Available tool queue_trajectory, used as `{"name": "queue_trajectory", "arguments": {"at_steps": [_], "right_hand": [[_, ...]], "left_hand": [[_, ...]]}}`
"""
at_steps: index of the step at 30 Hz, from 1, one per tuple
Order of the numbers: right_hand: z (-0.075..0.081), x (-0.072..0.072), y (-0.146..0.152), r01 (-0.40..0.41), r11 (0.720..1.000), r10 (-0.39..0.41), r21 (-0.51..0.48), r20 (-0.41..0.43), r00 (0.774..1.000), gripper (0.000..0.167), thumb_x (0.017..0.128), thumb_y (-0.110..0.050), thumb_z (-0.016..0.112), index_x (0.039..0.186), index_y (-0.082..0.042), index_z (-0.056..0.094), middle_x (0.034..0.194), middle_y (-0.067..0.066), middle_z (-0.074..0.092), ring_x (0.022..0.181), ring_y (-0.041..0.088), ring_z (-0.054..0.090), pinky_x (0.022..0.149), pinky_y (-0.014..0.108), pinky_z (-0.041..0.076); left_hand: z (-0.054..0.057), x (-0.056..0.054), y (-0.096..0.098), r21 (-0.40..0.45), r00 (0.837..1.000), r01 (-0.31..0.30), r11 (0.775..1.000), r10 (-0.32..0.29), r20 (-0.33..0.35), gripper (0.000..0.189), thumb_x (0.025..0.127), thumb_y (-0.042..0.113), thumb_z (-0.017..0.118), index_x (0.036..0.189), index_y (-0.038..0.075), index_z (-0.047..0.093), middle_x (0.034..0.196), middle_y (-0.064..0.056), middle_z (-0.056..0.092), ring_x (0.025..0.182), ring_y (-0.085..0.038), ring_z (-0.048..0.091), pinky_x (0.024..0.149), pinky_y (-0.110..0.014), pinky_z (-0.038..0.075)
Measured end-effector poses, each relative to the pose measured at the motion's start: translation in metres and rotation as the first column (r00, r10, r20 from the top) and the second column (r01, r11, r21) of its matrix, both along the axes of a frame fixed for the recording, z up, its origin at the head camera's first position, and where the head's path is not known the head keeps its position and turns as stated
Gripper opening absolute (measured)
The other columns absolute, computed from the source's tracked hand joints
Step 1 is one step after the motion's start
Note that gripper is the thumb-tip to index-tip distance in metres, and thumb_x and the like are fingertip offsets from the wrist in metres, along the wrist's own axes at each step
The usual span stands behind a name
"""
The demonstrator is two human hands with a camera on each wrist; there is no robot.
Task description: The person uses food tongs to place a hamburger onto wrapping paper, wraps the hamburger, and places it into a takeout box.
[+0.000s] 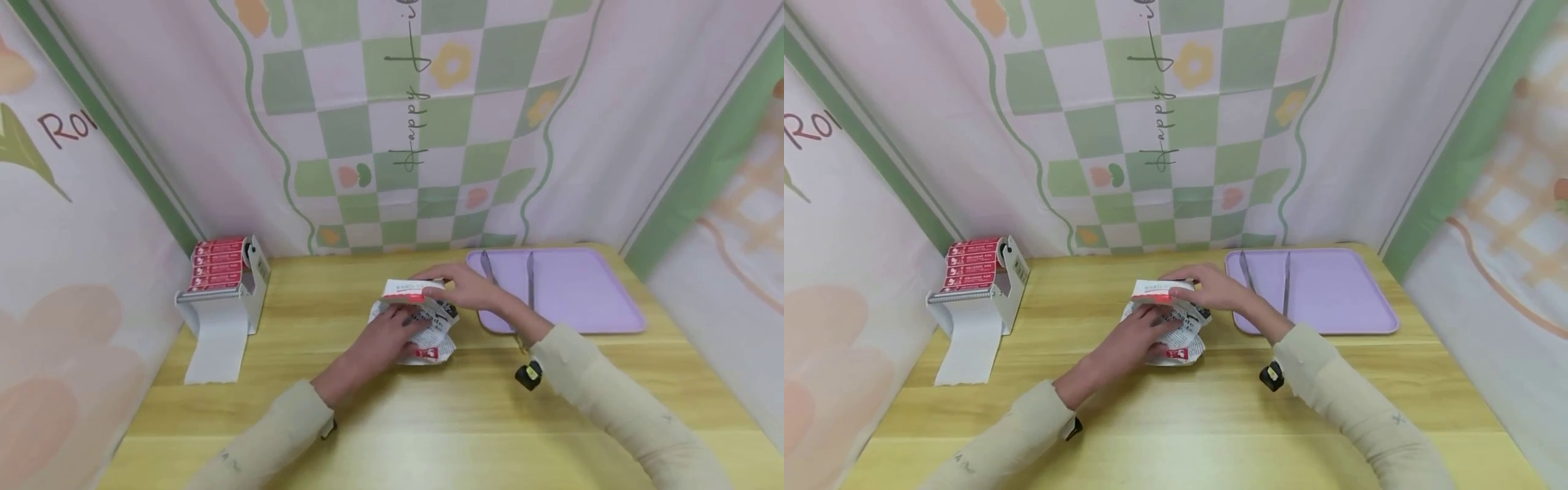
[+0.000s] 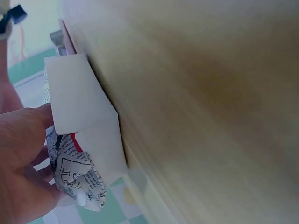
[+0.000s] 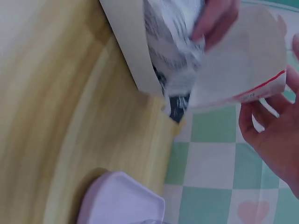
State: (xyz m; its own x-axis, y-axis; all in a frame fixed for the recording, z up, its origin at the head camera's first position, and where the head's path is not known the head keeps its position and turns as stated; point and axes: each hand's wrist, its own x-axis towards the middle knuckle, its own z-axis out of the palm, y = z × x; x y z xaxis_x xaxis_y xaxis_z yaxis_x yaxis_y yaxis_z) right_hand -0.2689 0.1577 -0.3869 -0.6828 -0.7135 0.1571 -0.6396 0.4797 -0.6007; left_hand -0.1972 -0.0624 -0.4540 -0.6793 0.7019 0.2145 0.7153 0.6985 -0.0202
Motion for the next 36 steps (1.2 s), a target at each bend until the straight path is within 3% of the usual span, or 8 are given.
{"name": "queue_trajectory", "arguments": {"at_steps": [8, 14, 18, 21, 25, 28, 31, 36], "right_hand": [[-0.019, 0.006, -0.007, -0.032, 0.999, 0.028, -0.028, -0.141, 0.990, 0.035, 0.094, -0.022, 0.066, 0.129, -0.016, 0.069, 0.124, 0.012, 0.067, 0.116, 0.031, 0.060, 0.097, 0.050, 0.048], [-0.032, 0.012, -0.005, -0.042, 0.999, 0.037, -0.034, -0.118, 0.992, 0.039, 0.095, -0.021, 0.067, 0.133, -0.018, 0.066, 0.130, 0.012, 0.061, 0.121, 0.030, 0.052, 0.096, 0.049, 0.046], [-0.037, 0.016, -0.005, -0.092, 0.996, 0.092, 0.010, -0.213, 0.973, 0.041, 0.093, -0.021, 0.068, 0.134, -0.017, 0.064, 0.131, 0.013, 0.059, 0.119, 0.028, 0.050, 0.094, 0.046, 0.047], [-0.041, 0.017, -0.005, -0.110, 0.992, 0.126, 0.068, -0.315, 0.941, 0.044, 0.093, -0.024, 0.067, 0.136, -0.019, 0.062, 0.131, 0.013, 0.059, 0.116, 0.026, 0.050, 0.093, 0.044, 0.046], [-0.045, 0.021, -0.005, -0.082, 0.980, 0.152, 0.180, -0.419, 0.895, 0.048, 0.094, -0.031, 0.062, 0.142, -0.027, 0.057, 0.134, 0.013, 0.057, 0.115, 0.027, 0.049, 0.092, 0.047, 0.044], [-0.050, 0.025, -0.008, -0.072, 0.965, 0.181, 0.251, -0.445, 0.877, 0.050, 0.096, -0.033, 0.059, 0.145, -0.034, 0.052, 0.136, 0.014, 0.053, 0.117, 0.028, 0.046, 0.091, 0.048, 0.042], [-0.054, 0.027, -0.011, -0.079, 0.951, 0.212, 0.298, -0.445, 0.870, 0.053, 0.096, -0.031, 0.057, 0.147, -0.040, 0.047, 0.137, 0.014, 0.049, 0.121, 0.031, 0.042, 0.095, 0.051, 0.038], [-0.059, 0.032, -0.014, -0.089, 0.925, 0.248, 0.370, -0.407, 0.879, 0.052, 0.100, -0.034, 0.052, 0.150, -0.043, 0.040, 0.151, 0.015, 0.039, 0.139, 0.036, 0.032, 0.105, 0.059, 0.030]], "left_hand": [[-0.008, -0.007, 0.003, 0.011, 0.997, -0.077, 0.997, 0.077, -0.001, 0.054, 0.095, 0.034, 0.066, 0.144, 0.016, 0.052, 0.152, -0.008, 0.049, 0.141, -0.026, 0.045, 0.118, -0.040, 0.037], [-0.003, 0.031, -0.020, -0.032, 0.992, -0.127, 0.991, 0.128, 0.013, 0.045, 0.102, 0.021, 0.056, 0.145, 0.009, 0.047, 0.147, -0.008, 0.052, 0.136, -0.025, 0.049, 0.113, -0.042, 0.043], [0.000, 0.058, -0.039, 0.178, 0.969, -0.168, 0.970, 0.128, 0.213, 0.044, 0.099, 0.015, 0.059, 0.141, 0.006, 0.052, 0.140, -0.008, 0.057, 0.131, -0.022, 0.052, 0.111, -0.037, 0.045], [-0.005, 0.065, -0.043, 0.387, 0.830, -0.319, 0.865, 0.058, 0.554, 0.031, 0.097, 0.013, 0.060, 0.126, 0.002, 0.061, 0.114, -0.009, 0.069, 0.104, -0.019, 0.066, 0.091, -0.031, 0.057], [-0.016, 0.058, -0.035, 0.462, 0.418, -0.654, 0.599, -0.223, 0.881, 0.030, 0.101, 0.014, 0.054, 0.121, -0.007, 0.061, 0.097, -0.014, 0.073, 0.082, -0.017, 0.071, 0.076, -0.027, 0.061], [-0.025, 0.049, -0.024, 0.385, 0.224, -0.816, 0.431, -0.379, 0.898, 0.034, 0.104, 0.018, 0.050, 0.123, -0.009, 0.058, 0.100, -0.015, 0.073, 0.083, -0.015, 0.073, 0.079, -0.026, 0.060], [-0.032, 0.044, -0.015, 0.337, 0.170, -0.884, 0.323, -0.449, 0.877, 0.034, 0.105, 0.019, 0.048, 0.121, -0.009, 0.058, 0.099, -0.013, 0.074, 0.083, -0.015, 0.073, 0.080, -0.025, 0.060], [-0.036, 0.040, -0.007, 0.310, 0.174, -0.927, 0.209, -0.494, 0.852, 0.037, 0.106, 0.023, 0.048, 0.120, -0.008, 0.060, 0.098, -0.014, 0.076, 0.082, -0.017, 0.075, 0.080, -0.026, 0.060]]}}
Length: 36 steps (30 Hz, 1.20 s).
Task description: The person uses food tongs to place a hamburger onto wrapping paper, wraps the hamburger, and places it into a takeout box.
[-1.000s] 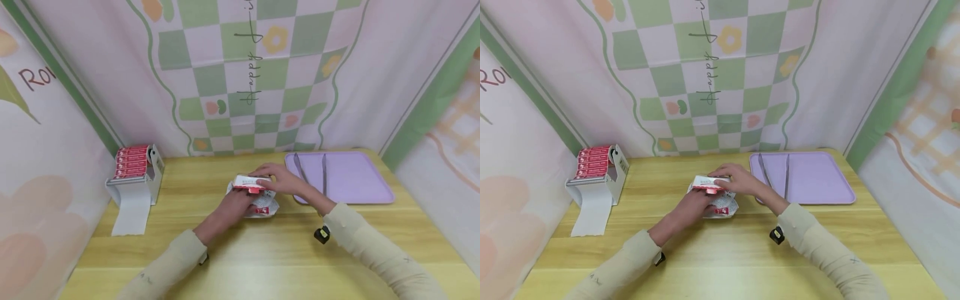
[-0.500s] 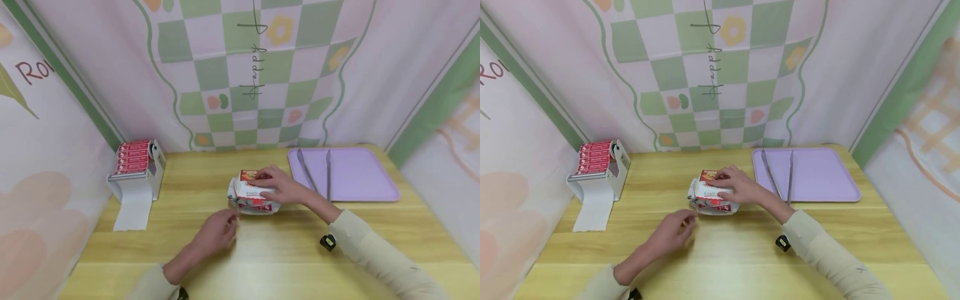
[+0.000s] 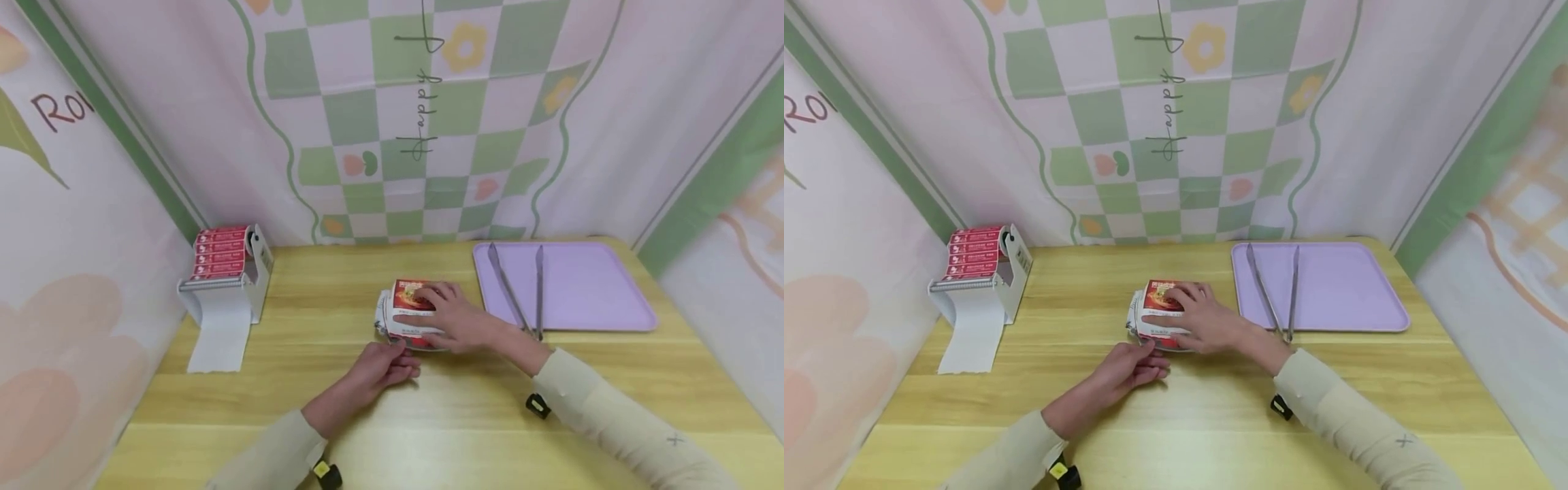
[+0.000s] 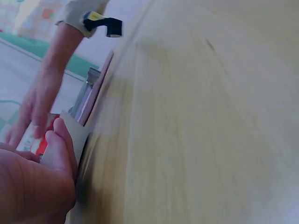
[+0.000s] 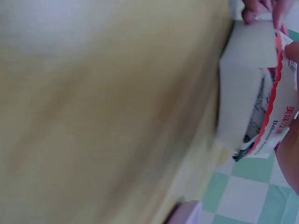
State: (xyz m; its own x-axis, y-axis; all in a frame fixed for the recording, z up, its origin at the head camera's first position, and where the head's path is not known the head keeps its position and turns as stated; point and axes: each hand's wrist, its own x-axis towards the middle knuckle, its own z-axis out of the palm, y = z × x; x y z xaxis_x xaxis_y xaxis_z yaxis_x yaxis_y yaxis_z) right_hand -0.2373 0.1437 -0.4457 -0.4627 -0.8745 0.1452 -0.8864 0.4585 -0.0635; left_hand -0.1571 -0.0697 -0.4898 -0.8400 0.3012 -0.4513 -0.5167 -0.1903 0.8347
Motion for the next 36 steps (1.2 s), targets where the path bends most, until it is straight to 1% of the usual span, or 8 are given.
{"name": "queue_trajectory", "arguments": {"at_steps": [3, 5, 9, 13, 18, 24, 33, 36], "right_hand": [[-0.004, 0.003, 0.000, 0.027, 0.998, -0.028, 0.050, 0.033, 0.999, 0.050, 0.103, -0.036, 0.048, 0.152, -0.043, 0.038, 0.162, 0.015, 0.027, 0.149, 0.039, 0.020, 0.107, 0.064, 0.027], [-0.005, 0.004, -0.001, 0.045, 0.997, -0.048, 0.063, 0.041, 0.998, 0.049, 0.104, -0.035, 0.046, 0.152, -0.043, 0.037, 0.165, 0.013, 0.024, 0.152, 0.040, 0.016, 0.108, 0.065, 0.027], [-0.006, 0.004, -0.001, 0.065, 0.996, -0.066, 0.056, 0.025, 0.997, 0.049, 0.104, -0.034, 0.046, 0.152, -0.044, 0.037, 0.164, 0.011, 0.027, 0.152, 0.038, 0.017, 0.108, 0.063, 0.028], [-0.006, 0.004, -0.001, 0.064, 0.996, -0.065, 0.057, 0.017, 0.998, 0.048, 0.105, -0.036, 0.044, 0.152, -0.044, 0.037, 0.163, 0.011, 0.028, 0.152, 0.037, 0.019, 0.107, 0.061, 0.028], [-0.004, 0.004, -0.002, 0.061, 0.996, -0.062, 0.061, 0.004, 0.998, 0.049, 0.104, -0.038, 0.047, 0.151, -0.044, 0.037, 0.162, 0.011, 0.031, 0.150, 0.036, 0.022, 0.105, 0.060, 0.029], [-0.001, 0.005, -0.004, 0.066, 0.996, -0.066, 0.067, -0.005, 0.998, 0.050, 0.103, -0.037, 0.049, 0.151, -0.045, 0.037, 0.162, 0.009, 0.032, 0.148, 0.034, 0.026, 0.101, 0.057, 0.031], [-0.002, 0.006, -0.003, 0.078, 0.994, -0.080, 0.081, 0.025, 0.996, 0.047, 0.105, -0.037, 0.044, 0.151, -0.045, 0.038, 0.164, 0.010, 0.028, 0.150, 0.036, 0.022, 0.105, 0.057, 0.028], [-0.004, 0.006, -0.002, 0.074, 0.994, -0.077, 0.083, 0.024, 0.997, 0.047, 0.105, -0.036, 0.044, 0.151, -0.044, 0.038, 0.164, 0.009, 0.027, 0.151, 0.037, 0.021, 0.106, 0.058, 0.028]], "left_hand": [[0.000, 0.000, 0.004, 0.038, 0.999, -0.027, 0.999, 0.026, 0.020, 0.037, 0.107, 0.023, 0.046, 0.123, -0.007, 0.060, 0.098, -0.014, 0.076, 0.082, -0.019, 0.075, 0.078, -0.025, 0.061], [0.001, 0.000, 0.006, 0.065, 0.999, -0.029, 0.997, 0.027, 0.030, 0.037, 0.107, 0.022, 0.044, 0.126, -0.006, 0.058, 0.098, -0.016, 0.076, 0.083, -0.020, 0.076, 0.078, -0.026, 0.061], [0.003, 0.000, 0.013, 0.092, 0.999, -0.026, 0.995, 0.024, 0.023, 0.036, 0.107, 0.020, 0.043, 0.132, -0.004, 0.053, 0.104, -0.019, 0.075, 0.087, -0.023, 0.076, 0.080, -0.029, 0.061], [0.006, 0.001, 0.018, 0.107, 0.999, -0.047, 0.993, 0.045, 0.022, 0.036, 0.108, 0.017, 0.040, 0.137, -0.003, 0.047, 0.108, -0.022, 0.073, 0.093, -0.026, 0.075, 0.083, -0.030, 0.060], [0.007, 0.002, 0.019, 0.130, 0.998, -0.067, 0.989, 0.065, 0.020, 0.037, 0.108, 0.015, 0.038, 0.140, -0.003, 0.043, 0.109, -0.022, 0.072, 0.098, -0.029, 0.074, 0.087, -0.032, 0.060], [0.004, 0.002, 0.020, 0.128, 0.997, -0.077, 0.989, 0.074, 0.027, 0.035, 0.108, 0.015, 0.038, 0.136, -0.005, 0.046, 0.104, -0.019, 0.074, 0.099, -0.029, 0.074, 0.089, -0.032, 0.059], [0.005, 0.002, 0.019, 0.177, 0.996, -0.092, 0.980, 0.089, 0.022, 0.041, 0.106, 0.010, 0.039, 0.146, 0.000, 0.038, 0.108, -0.018, 0.072, 0.100, -0.027, 0.073, 0.092, -0.035, 0.058], [0.005, 0.002, 0.019, 0.172, 0.997, -0.083, 0.982, 0.081, 0.018, 0.042, 0.106, 0.009, 0.039, 0.147, 0.000, 0.037, 0.108, -0.018, 0.071, 0.099, -0.026, 0.073, 0.093, -0.035, 0.058]]}}
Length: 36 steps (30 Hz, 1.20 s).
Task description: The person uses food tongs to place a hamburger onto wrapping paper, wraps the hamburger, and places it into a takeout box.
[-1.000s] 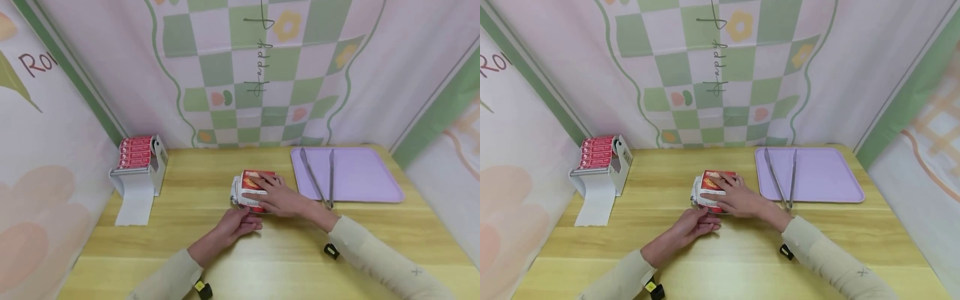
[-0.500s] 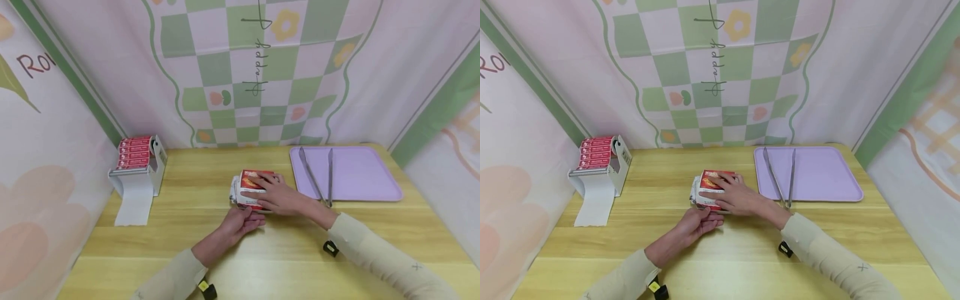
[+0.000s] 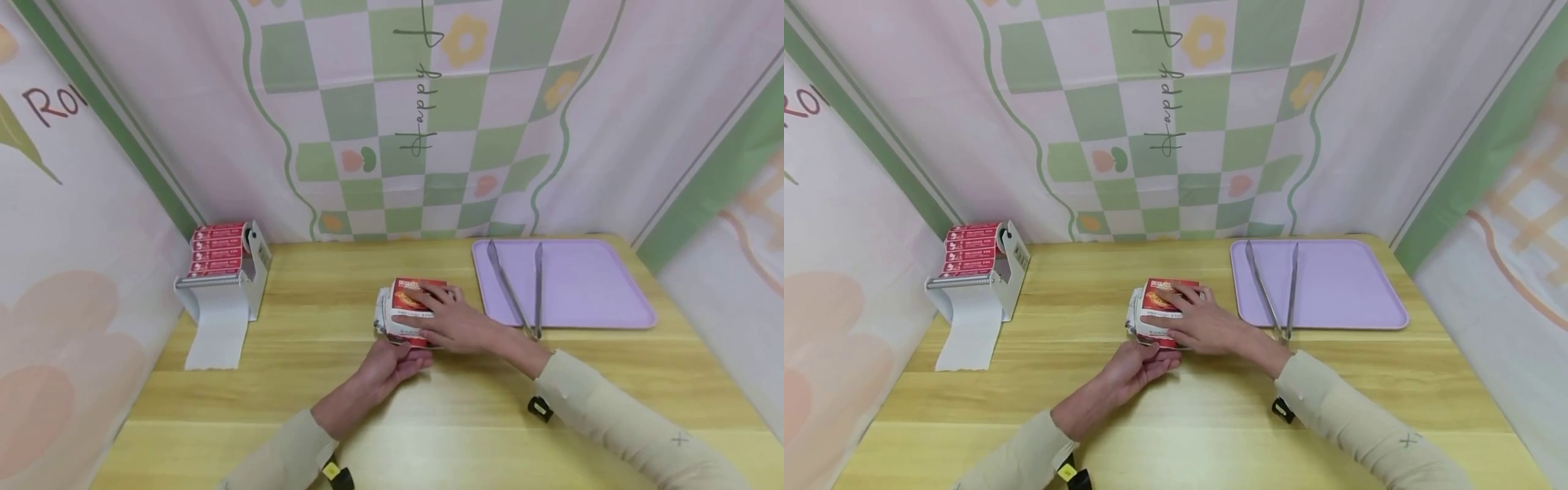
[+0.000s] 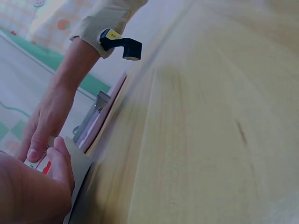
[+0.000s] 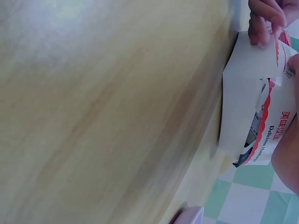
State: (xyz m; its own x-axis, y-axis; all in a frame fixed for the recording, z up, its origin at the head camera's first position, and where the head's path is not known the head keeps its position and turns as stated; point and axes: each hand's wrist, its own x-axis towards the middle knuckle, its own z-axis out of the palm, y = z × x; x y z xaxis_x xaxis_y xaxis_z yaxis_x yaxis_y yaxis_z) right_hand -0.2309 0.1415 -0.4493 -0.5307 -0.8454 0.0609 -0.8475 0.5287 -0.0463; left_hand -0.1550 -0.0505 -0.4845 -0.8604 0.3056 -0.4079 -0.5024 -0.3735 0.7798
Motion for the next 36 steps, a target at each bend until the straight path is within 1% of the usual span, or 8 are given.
{"name": "queue_trajectory", "arguments": {"at_steps": [4, 9, 16, 24, 29, 33, 36], "right_hand": [[-0.0006, 0.0002, 0.0001, -0.004, 1.000, 0.004, -0.007, 0.001, 1.000, 0.048, 0.105, -0.036, 0.044, 0.151, -0.044, 0.038, 0.165, 0.009, 0.026, 0.151, 0.038, 0.020, 0.107, 0.059, 0.028], [0.0014, -0.0003, -0.0011, 0.012, 1.000, -0.012, -0.026, 0.021, 1.000, 0.047, 0.105, -0.036, 0.044, 0.151, -0.043, 0.038, 0.164, 0.008, 0.027, 0.150, 0.037, 0.022, 0.106, 0.059, 0.029], [0.0072, -0.0007, -0.0001, -0.010, 0.998, 0.011, -0.058, 0.020, 1.000, 0.047, 0.104, -0.031, 0.048, 0.150, -0.041, 0.042, 0.162, 0.009, 0.031, 0.148, 0.038, 0.025, 0.101, 0.060, 0.032], [0.0054, 0.0003, 0.0009, -0.019, 1.000, 0.019, -0.020, 0.005, 1.000, 0.048, 0.103, -0.032, 0.049, 0.149, -0.042, 0.043, 0.162, 0.013, 0.030, 0.150, 0.040, 0.022, 0.103, 0.060, 0.030], [0.0044, -0.0001, 0.0008, -0.009, 1.000, 0.009, -0.006, 0.009, 1.000, 0.048, 0.103, -0.033, 0.047, 0.150, -0.043, 0.040, 0.163, 0.013, 0.028, 0.151, 0.040, 0.020, 0.105, 0.061, 0.029], [0.0044, -0.0017, 0.0010, -0.008, 1.000, 0.008, -0.018, 0.017, 1.000, 0.048, 0.103, -0.037, 0.048, 0.150, -0.043, 0.040, 0.164, 0.011, 0.028, 0.151, 0.039, 0.021, 0.105, 0.062, 0.030], [0.0035, -0.0027, 0.0020, -0.003, 1.000, 0.004, -0.024, 0.034, 0.999, 0.049, 0.103, -0.040, 0.049, 0.151, -0.043, 0.039, 0.164, 0.009, 0.026, 0.151, 0.037, 0.020, 0.104, 0.061, 0.030]], "left_hand": [[-0.0012, 0.0002, -0.0002, -0.016, 1.000, 0.007, 1.000, -0.007, -0.005, 0.041, 0.107, 0.010, 0.038, 0.146, 0.000, 0.038, 0.104, -0.015, 0.072, 0.095, -0.024, 0.073, 0.090, -0.033, 0.059], [-0.0010, 0.0006, 0.0002, -0.023, 1.000, -0.003, 1.000, 0.003, -0.002, 0.039, 0.107, 0.011, 0.039, 0.144, 0.000, 0.040, 0.099, -0.013, 0.074, 0.090, -0.021, 0.074, 0.085, -0.031, 0.060], [0.0031, 0.0019, 0.0042, -0.029, 1.000, -0.021, 0.999, 0.021, -0.006, 0.037, 0.107, 0.011, 0.039, 0.143, 0.001, 0.043, 0.100, -0.012, 0.075, 0.092, -0.020, 0.074, 0.085, -0.029, 0.060], [0.0070, 0.0014, 0.0070, 0.005, 0.998, -0.049, 0.999, 0.049, 0.035, 0.037, 0.107, 0.011, 0.041, 0.143, 0.002, 0.041, 0.102, -0.014, 0.074, 0.094, -0.022, 0.074, 0.084, -0.028, 0.060], [0.0067, 0.0006, 0.0057, 0.010, 0.999, -0.044, 0.999, 0.043, 0.028, 0.036, 0.107, 0.012, 0.041, 0.141, 0.001, 0.043, 0.101, -0.012, 0.075, 0.092, -0.020, 0.074, 0.082, -0.027, 0.060], [0.0052, -0.0003, 0.0062, -0.011, 0.999, -0.046, 0.999, 0.046, 0.027, 0.035, 0.107, 0.012, 0.042, 0.139, 0.001, 0.046, 0.098, -0.011, 0.076, 0.087, -0.018, 0.075, 0.078, -0.025, 0.060], [0.0046, -0.0013, 0.0095, -0.047, 0.999, -0.040, 0.998, 0.042, 0.035, 0.034, 0.106, 0.013, 0.044, 0.138, 0.002, 0.049, 0.094, -0.008, 0.076, 0.083, -0.016, 0.075, 0.076, -0.026, 0.061]]}}
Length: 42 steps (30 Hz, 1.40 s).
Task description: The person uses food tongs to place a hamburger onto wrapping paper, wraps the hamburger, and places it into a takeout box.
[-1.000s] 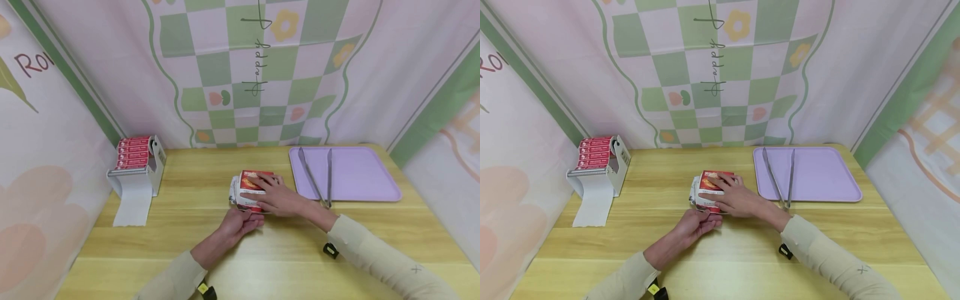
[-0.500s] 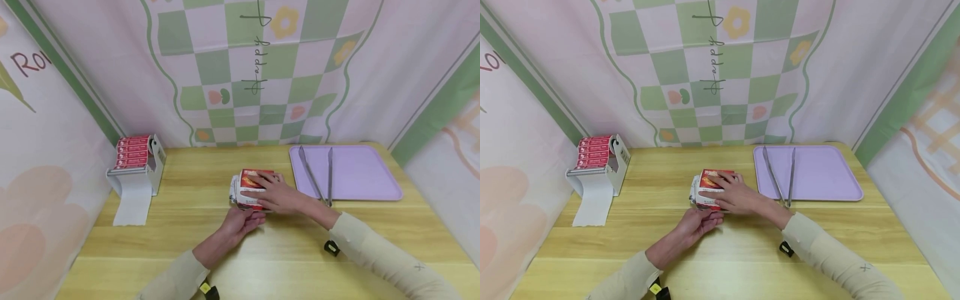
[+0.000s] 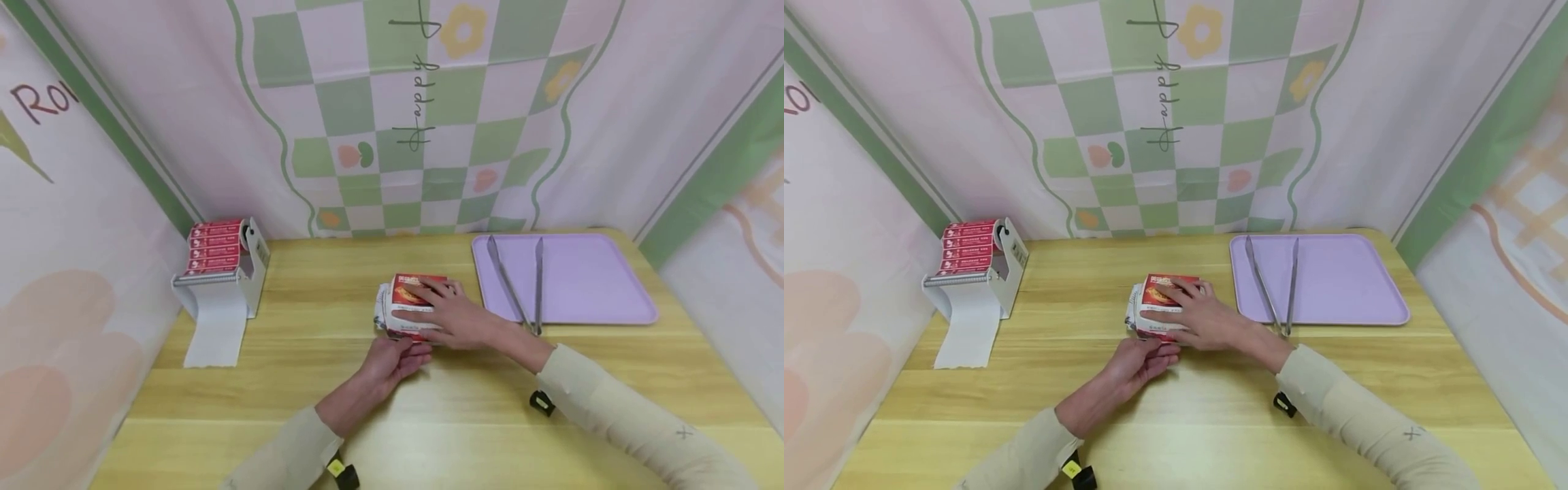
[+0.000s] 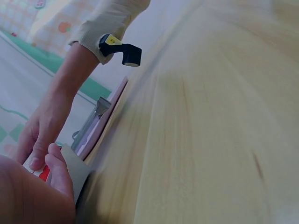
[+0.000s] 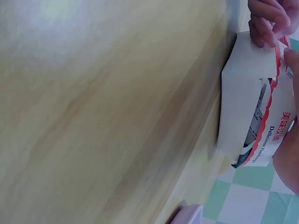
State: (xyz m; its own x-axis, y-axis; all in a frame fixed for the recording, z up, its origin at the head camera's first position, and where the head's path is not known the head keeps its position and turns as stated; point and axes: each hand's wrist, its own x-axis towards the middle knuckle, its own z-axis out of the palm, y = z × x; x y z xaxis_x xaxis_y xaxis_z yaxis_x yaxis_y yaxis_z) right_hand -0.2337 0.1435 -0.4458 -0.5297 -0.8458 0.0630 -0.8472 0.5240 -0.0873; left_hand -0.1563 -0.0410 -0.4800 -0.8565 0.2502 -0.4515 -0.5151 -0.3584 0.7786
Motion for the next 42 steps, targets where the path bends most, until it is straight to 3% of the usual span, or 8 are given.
{"name": "queue_trajectory", "arguments": {"at_steps": [9, 17, 26, 31, 37, 42], "right_hand": [[-0.002, -0.001, 0.004, 0.027, 0.999, -0.027, -0.023, 0.035, 0.999, 0.052, 0.102, -0.033, 0.052, 0.151, -0.043, 0.039, 0.165, 0.007, 0.026, 0.152, 0.035, 0.018, 0.106, 0.060, 0.027], [0.000, 0.000, 0.005, -0.005, 1.000, 0.006, -0.007, 0.023, 1.000, 0.050, 0.102, -0.034, 0.050, 0.151, -0.042, 0.040, 0.164, 0.010, 0.027, 0.152, 0.035, 0.018, 0.105, 0.058, 0.027], [0.001, 0.001, 0.005, -0.019, 1.000, 0.020, 0.021, -0.015, 1.000, 0.049, 0.102, -0.037, 0.051, 0.150, -0.042, 0.041, 0.163, 0.012, 0.028, 0.150, 0.039, 0.021, 0.103, 0.059, 0.029], [0.002, 0.002, 0.006, -0.017, 0.999, 0.018, 0.036, -0.014, 1.000, 0.047, 0.103, -0.038, 0.049, 0.150, -0.044, 0.040, 0.164, 0.013, 0.027, 0.151, 0.039, 0.020, 0.104, 0.060, 0.029], [0.004, 0.001, 0.007, -0.020, 0.998, 0.020, 0.059, -0.006, 1.000, 0.047, 0.104, -0.039, 0.049, 0.149, -0.045, 0.040, 0.163, 0.013, 0.028, 0.151, 0.039, 0.021, 0.105, 0.062, 0.031], [0.007, -0.001, 0.008, -0.032, 0.997, 0.033, 0.072, -0.012, 0.999, 0.048, 0.103, -0.041, 0.049, 0.149, -0.046, 0.039, 0.163, 0.012, 0.029, 0.150, 0.039, 0.023, 0.104, 0.062, 0.032]], "left_hand": [[0.001, -0.001, 0.012, -0.012, 1.000, -0.002, 1.000, 0.002, 0.019, 0.032, 0.104, 0.013, 0.048, 0.135, 0.007, 0.054, 0.095, -0.010, 0.077, 0.074, -0.015, 0.075, 0.066, -0.024, 0.061], [-0.001, 0.002, 0.013, -0.001, 0.998, -0.058, 0.998, 0.058, 0.016, 0.033, 0.103, 0.012, 0.048, 0.135, 0.007, 0.053, 0.096, -0.011, 0.077, 0.068, -0.010, 0.072, 0.060, -0.018, 0.057], [-0.004, 0.001, 0.006, -0.021, 1.000, -0.013, 1.000, 0.013, 0.007, 0.031, 0.104, 0.017, 0.050, 0.132, 0.005, 0.056, 0.087, -0.002, 0.076, 0.070, -0.008, 0.072, 0.064, -0.018, 0.057], [-0.004, 0.001, 0.001, -0.025, 1.000, 0.009, 1.000, -0.009, 0.009, 0.031, 0.102, 0.017, 0.050, 0.128, 0.001, 0.060, 0.090, -0.004, 0.077, 0.075, -0.010, 0.073, 0.067, -0.019, 0.058], [-0.003, 0.001, -0.005, -0.007, 1.000, 0.002, 1.000, -0.002, 0.025, 0.032, 0.102, 0.017, 0.049, 0.123, -0.003, 0.063, 0.088, -0.004, 0.078, 0.072, -0.009, 0.073, 0.063, -0.017, 0.057], [-0.004, 0.001, -0.011, -0.044, 1.000, 0.005, 0.999, -0.004, 0.014, 0.032, 0.104, 0.020, 0.049, 0.120, -0.001, 0.065, 0.094, -0.006, 0.078, 0.074, -0.008, 0.074, 0.062, -0.016, 0.056]]}}
